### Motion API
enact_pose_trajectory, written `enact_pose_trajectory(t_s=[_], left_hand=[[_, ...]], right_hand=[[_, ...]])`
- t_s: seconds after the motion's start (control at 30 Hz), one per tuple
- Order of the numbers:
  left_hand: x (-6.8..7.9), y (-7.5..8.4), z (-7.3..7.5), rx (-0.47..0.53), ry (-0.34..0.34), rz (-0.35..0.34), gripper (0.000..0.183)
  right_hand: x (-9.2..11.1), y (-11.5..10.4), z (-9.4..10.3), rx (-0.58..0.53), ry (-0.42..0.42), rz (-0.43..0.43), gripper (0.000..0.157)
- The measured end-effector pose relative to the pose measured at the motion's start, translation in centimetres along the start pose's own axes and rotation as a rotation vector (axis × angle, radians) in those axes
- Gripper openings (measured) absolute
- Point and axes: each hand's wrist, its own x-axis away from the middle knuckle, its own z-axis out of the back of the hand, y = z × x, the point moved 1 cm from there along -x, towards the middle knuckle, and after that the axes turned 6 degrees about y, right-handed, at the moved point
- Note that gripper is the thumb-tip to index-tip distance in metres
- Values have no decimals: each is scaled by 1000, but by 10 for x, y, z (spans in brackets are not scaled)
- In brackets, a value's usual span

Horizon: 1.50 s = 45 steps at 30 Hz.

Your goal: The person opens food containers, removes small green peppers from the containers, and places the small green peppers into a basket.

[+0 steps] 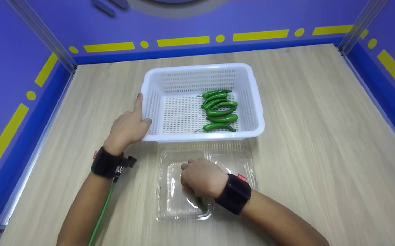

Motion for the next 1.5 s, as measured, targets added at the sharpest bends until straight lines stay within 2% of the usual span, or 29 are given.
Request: enact_pose_trajectory(t_s=[0.17,0.37,0.7,0.87,1.27,1.5], left_hand=[[0,0,-1,7,-1,-1,89],[-1,0,-1,5,-13,-5,89],[-1,-1,-1,-2,-6,-3,89],[-1,-1,-1,-2,-12,-2,89],[0,-1,0,6,-3,-5,88],[-1,0,-1,3,-1,-1,89]], right_hand=[[1,0,2,-32,9,11,36],[3,1,5,-3,69,30,24],[2,1,5,15,66,54,31],[2,2,7,-2,89,68,28],[9,8,27,-41,208,108,17],[16,11,38,-109,231,113,18]])
